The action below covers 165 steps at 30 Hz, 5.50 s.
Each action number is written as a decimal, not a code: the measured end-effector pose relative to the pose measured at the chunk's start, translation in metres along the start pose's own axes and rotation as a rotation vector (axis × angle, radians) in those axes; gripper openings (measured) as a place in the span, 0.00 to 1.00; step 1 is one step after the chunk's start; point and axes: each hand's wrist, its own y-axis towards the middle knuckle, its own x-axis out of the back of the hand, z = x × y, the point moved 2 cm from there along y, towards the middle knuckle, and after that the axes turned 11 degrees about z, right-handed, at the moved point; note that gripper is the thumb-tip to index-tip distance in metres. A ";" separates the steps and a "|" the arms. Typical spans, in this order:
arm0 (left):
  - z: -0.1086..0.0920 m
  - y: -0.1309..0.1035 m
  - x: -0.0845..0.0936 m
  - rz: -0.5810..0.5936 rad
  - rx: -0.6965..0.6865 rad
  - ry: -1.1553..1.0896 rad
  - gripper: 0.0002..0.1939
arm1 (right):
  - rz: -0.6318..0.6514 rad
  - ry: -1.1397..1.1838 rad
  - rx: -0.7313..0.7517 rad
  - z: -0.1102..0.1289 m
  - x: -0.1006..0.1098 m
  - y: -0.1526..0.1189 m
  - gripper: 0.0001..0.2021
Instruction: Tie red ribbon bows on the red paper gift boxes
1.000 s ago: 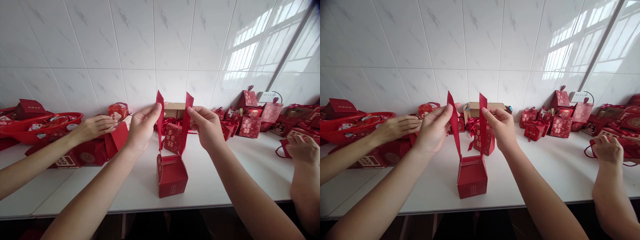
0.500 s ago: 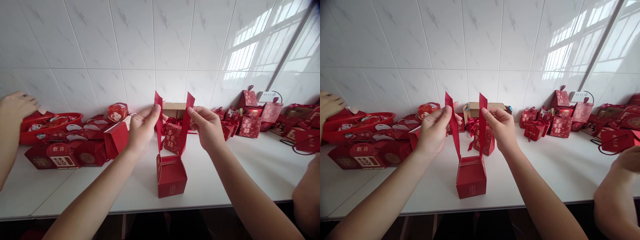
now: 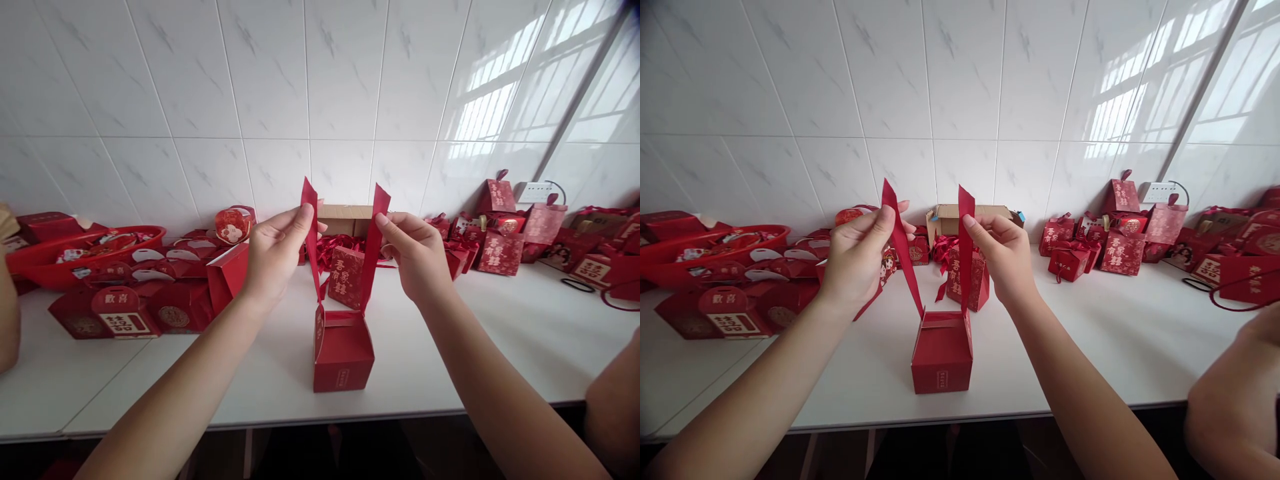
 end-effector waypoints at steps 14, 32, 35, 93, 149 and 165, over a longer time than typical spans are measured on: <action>0.004 -0.004 0.003 -0.066 0.005 -0.032 0.15 | -0.011 0.006 -0.019 -0.006 -0.001 -0.001 0.10; 0.009 -0.003 0.000 -0.057 -0.011 -0.002 0.15 | 0.014 -0.008 0.001 -0.005 -0.003 0.001 0.09; 0.009 -0.004 -0.001 -0.029 -0.023 -0.022 0.14 | 0.013 -0.013 0.005 -0.006 -0.002 0.002 0.10; 0.042 -0.081 0.092 0.267 0.126 0.988 0.17 | 0.134 -1.008 -0.298 -0.060 0.076 -0.080 0.13; 0.049 -0.100 -0.007 0.420 0.158 0.689 0.24 | 0.469 0.275 -0.553 -0.059 0.027 -0.081 0.13; 0.054 -0.084 -0.017 0.414 0.020 0.795 0.16 | 0.332 -0.017 -0.552 -0.051 0.013 -0.088 0.17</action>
